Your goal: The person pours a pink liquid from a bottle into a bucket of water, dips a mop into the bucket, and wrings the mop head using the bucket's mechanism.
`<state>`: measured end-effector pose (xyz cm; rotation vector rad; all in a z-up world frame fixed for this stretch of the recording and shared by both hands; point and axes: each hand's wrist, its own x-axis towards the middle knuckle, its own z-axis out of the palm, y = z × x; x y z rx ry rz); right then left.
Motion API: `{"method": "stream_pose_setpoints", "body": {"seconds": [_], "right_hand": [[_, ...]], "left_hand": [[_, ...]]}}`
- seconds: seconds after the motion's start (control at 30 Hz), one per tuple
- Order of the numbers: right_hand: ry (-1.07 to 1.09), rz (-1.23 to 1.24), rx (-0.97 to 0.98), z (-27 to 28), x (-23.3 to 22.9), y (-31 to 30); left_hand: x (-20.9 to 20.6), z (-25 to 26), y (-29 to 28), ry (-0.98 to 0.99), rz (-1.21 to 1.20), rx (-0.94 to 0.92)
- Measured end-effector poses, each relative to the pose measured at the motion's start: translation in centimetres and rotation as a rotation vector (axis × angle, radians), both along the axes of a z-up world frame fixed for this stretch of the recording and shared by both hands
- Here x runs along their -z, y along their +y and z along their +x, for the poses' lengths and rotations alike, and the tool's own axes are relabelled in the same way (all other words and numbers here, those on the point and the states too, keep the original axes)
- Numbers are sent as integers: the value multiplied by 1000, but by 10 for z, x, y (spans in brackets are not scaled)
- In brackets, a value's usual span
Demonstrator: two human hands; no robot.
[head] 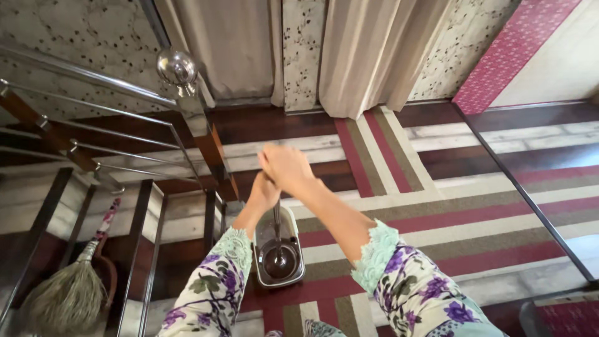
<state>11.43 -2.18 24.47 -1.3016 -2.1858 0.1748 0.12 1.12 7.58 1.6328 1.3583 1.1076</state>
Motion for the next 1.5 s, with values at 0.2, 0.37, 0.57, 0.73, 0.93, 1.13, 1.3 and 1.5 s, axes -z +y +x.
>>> {"method": "stream_pose_setpoints", "body": {"seconds": [0.2, 0.37, 0.57, 0.73, 0.93, 1.13, 1.3, 1.5], "right_hand": [[316, 220, -66, 7, -122, 1], [369, 310, -83, 2, -113, 10], [129, -72, -41, 8, 31, -16], [124, -194, -67, 10, 27, 1], [273, 66, -57, 14, -98, -1], [438, 277, -96, 13, -166, -6], [370, 23, -86, 10, -50, -18], [240, -241, -43, 17, 27, -27]], "left_hand": [[-156, 13, 2, -396, 152, 21], [-150, 8, 19, -466, 163, 93], [41, -6, -9, 65, -192, -41], [27, -15, -6, 66, -58, 95], [-123, 17, 2, -395, 93, 64], [-201, 22, 3, -587, 317, 203], [-32, 13, 11, -523, 11, 184], [76, 10, -6, -163, -67, 43]]}}
